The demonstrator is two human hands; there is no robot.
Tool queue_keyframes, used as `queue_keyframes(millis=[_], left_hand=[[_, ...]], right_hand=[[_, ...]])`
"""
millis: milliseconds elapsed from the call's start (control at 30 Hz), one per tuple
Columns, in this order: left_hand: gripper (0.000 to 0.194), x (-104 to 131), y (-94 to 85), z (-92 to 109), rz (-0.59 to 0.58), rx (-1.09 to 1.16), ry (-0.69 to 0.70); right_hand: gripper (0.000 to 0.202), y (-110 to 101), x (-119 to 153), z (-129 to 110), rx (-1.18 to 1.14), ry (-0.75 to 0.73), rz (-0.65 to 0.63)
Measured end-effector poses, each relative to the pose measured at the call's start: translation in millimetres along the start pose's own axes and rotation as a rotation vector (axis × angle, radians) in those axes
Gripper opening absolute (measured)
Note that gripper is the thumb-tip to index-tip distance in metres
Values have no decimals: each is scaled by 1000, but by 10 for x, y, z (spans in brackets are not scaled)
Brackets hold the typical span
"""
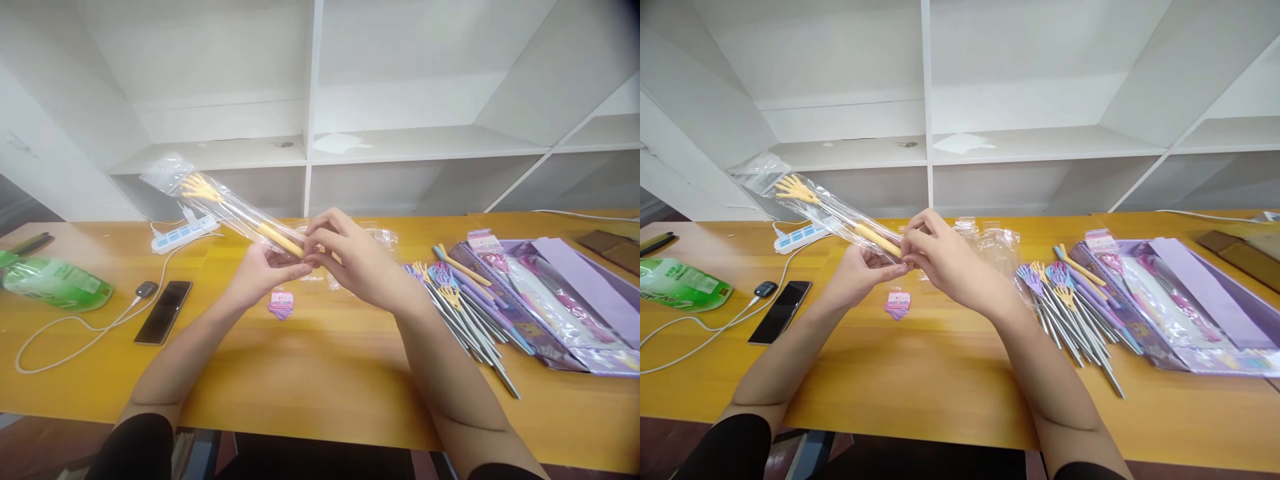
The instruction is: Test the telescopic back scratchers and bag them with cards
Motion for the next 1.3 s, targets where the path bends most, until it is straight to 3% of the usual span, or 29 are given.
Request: queue_keyframes(millis=[167,333,500,667,800,933,1133,1300], left_hand=[[34,11,52,-38,-4,-17,-34],[31,8,21,-50,-27,-50,-58],[38,-21,-30,-29,-37,-28,-38],[35,-22,-12,4,-68,-36,-33],[37,-9,-18,19,-36,-40,-34],[34,-6,-16,32,-14,-29,-6],[30,19,38,27,55,-66,15],[32,63,56,62,128,-72,68]], right_hand=[[16,26,2,83,-34,38,-53],[11,2,-7,96,-126,40,-14],[52,11,-12,263,-424,161,-48],[51,41,-12,368,-594,212,-90],[33,66,-20,362,-598,238,-100],[27,74,-29,351,-555,259,-87],[47,104,-55,280,-354,163,-97],[48,115,-82,226,-400,113,-90]])
Point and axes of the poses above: each hand's wrist, its own x-axis away from the middle knuckle, its own y-axis out of the palm, z = x × y, the point moved 8 cm from there along -x, towards the middle knuckle, and after that the axes turned 6 degrees about -x, right-handed, at the moved point
